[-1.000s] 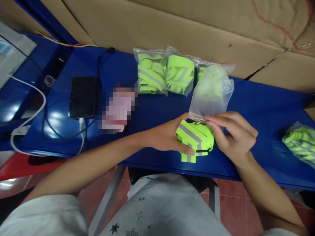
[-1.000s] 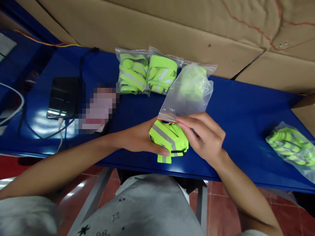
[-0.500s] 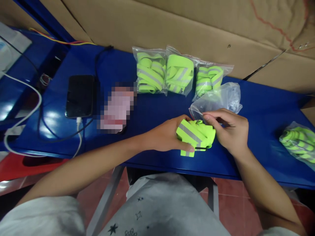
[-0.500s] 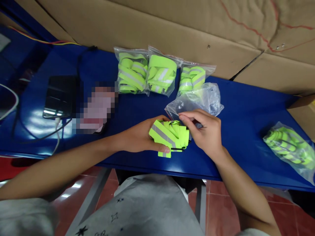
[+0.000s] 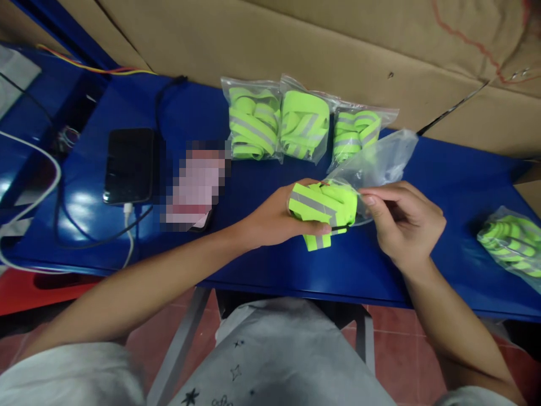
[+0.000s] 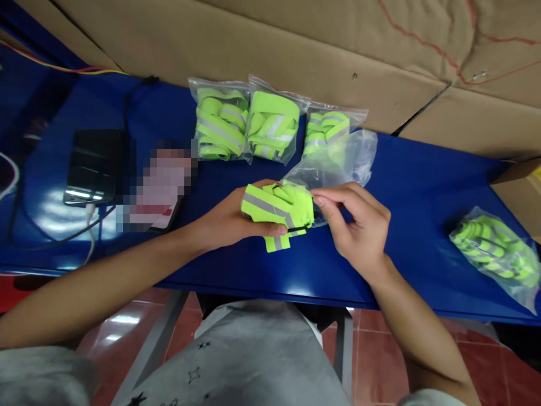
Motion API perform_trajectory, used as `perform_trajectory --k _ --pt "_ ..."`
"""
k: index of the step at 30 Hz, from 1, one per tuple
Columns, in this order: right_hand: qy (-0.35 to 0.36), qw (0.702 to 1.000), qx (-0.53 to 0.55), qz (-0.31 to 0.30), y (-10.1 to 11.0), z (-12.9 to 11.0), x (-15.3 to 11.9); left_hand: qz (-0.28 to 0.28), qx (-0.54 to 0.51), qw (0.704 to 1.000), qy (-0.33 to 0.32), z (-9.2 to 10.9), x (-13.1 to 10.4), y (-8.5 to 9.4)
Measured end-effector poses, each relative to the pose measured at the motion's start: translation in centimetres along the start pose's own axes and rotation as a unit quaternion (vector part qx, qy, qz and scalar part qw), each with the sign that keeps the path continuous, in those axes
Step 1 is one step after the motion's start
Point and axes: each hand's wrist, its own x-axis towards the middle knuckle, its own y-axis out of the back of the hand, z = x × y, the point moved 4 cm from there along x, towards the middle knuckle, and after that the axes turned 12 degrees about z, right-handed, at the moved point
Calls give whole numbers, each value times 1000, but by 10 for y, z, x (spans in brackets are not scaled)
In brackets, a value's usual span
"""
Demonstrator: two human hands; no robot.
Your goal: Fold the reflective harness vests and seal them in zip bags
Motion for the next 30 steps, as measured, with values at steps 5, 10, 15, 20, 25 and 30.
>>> perform_trajectory --k 5,10,15,20,25,30 --pt "65 998 -11 -23 -9 -12 -6 85 -67 994 10 -4 0 0" --pt "51 997 -56 21 -11 -3 -6 132 -107 986 -3 3 1 5" --pt "-61 995 76 22 -14 11 -9 109 -138 984 -2 4 5 9" --pt "-59 992 108 41 -17 13 -12 63 -161 985 14 -2 9 11" --pt "42 993 40 99 -13 7 -12 42 -177 983 12 2 7 10" --pt "88 992 -28 84 -11 -4 -10 52 -172 984 20 3 5 6"
